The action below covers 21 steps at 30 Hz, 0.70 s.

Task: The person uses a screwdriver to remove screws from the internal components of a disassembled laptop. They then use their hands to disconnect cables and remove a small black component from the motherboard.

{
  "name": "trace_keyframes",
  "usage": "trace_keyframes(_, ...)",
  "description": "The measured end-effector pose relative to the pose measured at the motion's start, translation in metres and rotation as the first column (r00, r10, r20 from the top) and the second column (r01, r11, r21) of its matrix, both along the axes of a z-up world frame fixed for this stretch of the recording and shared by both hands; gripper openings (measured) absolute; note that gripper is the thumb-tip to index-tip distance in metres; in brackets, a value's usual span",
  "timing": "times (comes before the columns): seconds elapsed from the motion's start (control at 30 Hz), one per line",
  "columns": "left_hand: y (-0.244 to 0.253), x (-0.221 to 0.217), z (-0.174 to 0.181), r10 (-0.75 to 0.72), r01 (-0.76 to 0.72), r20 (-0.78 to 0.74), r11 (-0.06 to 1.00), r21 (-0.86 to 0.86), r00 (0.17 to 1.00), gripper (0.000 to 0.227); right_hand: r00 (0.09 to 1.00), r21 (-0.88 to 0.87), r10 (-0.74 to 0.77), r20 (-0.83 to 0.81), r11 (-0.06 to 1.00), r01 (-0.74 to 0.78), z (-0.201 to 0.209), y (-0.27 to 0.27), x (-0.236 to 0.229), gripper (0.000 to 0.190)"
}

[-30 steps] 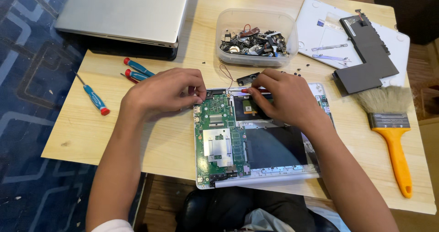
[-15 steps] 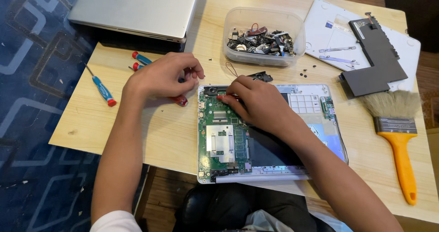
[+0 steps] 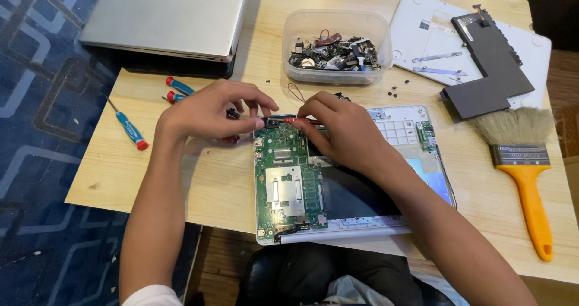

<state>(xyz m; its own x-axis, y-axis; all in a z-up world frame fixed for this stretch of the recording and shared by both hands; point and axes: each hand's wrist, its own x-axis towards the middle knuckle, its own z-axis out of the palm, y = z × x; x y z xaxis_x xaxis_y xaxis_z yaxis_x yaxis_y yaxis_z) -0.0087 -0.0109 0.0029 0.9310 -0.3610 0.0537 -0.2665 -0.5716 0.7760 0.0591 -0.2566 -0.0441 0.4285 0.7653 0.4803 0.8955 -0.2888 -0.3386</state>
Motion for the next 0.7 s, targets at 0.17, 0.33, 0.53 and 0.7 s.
trace_keyframes(0.17,-0.006,-0.002,0.003,0.001,-0.001,-0.014,1.0,-0.012,1.0,0.017,1.0,0.041,0.004,0.009,0.999,-0.004,0.0,0.001,-0.001,0.006)
trace_keyframes(0.33,0.012,-0.009,-0.001,0.156,-0.156,0.032,0.988,0.002,0.987,0.007,0.999,0.076,0.03,0.011,0.997,-0.031,0.0,-0.004,0.0,0.005)
trace_keyframes(0.53,0.012,-0.07,-0.005,0.352,-0.384,0.194,0.908,0.168,0.916,0.01,0.999,0.087,-0.033,0.021,0.996,0.031,-0.006,-0.013,0.007,0.006)
trace_keyframes(0.7,0.018,-0.105,-0.045,0.505,-0.567,0.29,0.798,0.202,0.813,0.009,1.0,0.085,-0.011,0.02,0.996,0.009,-0.002,-0.012,0.003,0.007)
